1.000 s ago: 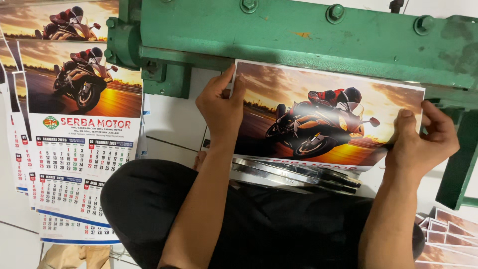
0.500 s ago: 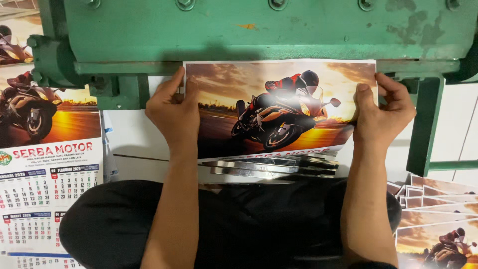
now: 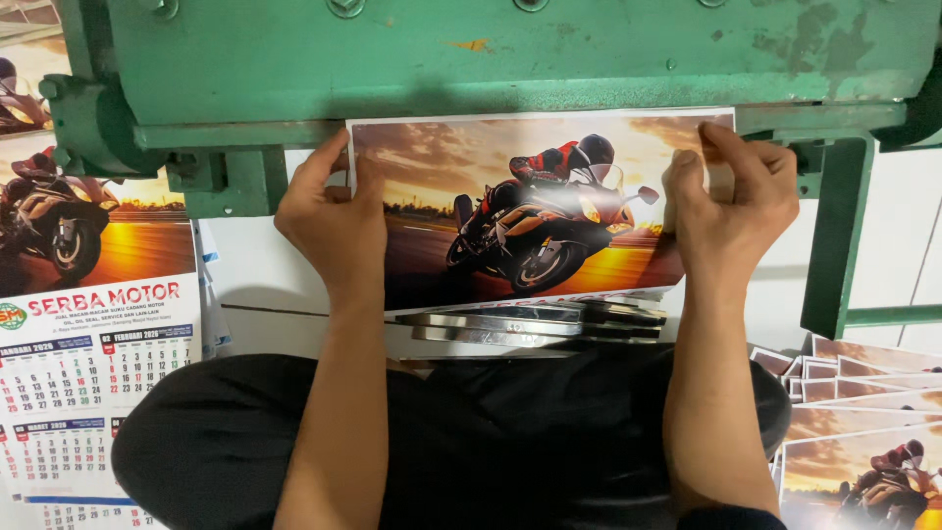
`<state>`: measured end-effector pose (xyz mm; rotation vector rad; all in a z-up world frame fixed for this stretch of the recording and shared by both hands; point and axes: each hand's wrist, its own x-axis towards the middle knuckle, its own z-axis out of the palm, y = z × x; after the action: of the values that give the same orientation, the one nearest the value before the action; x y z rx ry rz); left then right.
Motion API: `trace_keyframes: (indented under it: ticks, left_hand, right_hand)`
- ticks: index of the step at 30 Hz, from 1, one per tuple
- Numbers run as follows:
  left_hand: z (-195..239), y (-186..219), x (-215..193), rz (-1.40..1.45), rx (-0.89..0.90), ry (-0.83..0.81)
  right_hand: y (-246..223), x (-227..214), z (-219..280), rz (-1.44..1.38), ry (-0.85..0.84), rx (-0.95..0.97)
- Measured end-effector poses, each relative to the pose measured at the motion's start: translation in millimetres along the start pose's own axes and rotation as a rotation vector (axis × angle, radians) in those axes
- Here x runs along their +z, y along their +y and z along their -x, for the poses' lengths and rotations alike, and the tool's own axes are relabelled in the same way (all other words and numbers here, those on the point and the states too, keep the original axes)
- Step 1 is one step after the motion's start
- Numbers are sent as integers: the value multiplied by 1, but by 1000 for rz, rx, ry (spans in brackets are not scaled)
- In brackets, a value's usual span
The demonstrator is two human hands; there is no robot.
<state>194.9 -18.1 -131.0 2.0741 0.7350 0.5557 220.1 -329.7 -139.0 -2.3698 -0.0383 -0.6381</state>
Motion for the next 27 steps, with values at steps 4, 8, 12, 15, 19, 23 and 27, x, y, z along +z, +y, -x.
trace_keyframes:
  ticks: [4,8,12,15,19,23,27]
  left_hand:
    - [-3,-8,3,-2,37,14]
    - [-3,-4,2,8,8,13]
    - [-5,2,2,-10,-3,9]
    - [-6,0,4,-47,9,39]
    - [-6,3,4,-31,-4,43]
    - [-6,7,2,-31,-16,24]
    - [-6,6,3,-20,-35,15]
  right_hand:
    - [-3,-2,-3,70,27,-32]
    - [2,0,-7,74,24,-41]
    - [3,6,-9,26,43,-55]
    - [3,7,-8,-24,55,-2]
    - [3,5,-8,-49,46,8]
    - [1,1,-8,16,37,-42]
    - [-3,-4,-11,131,47,-66]
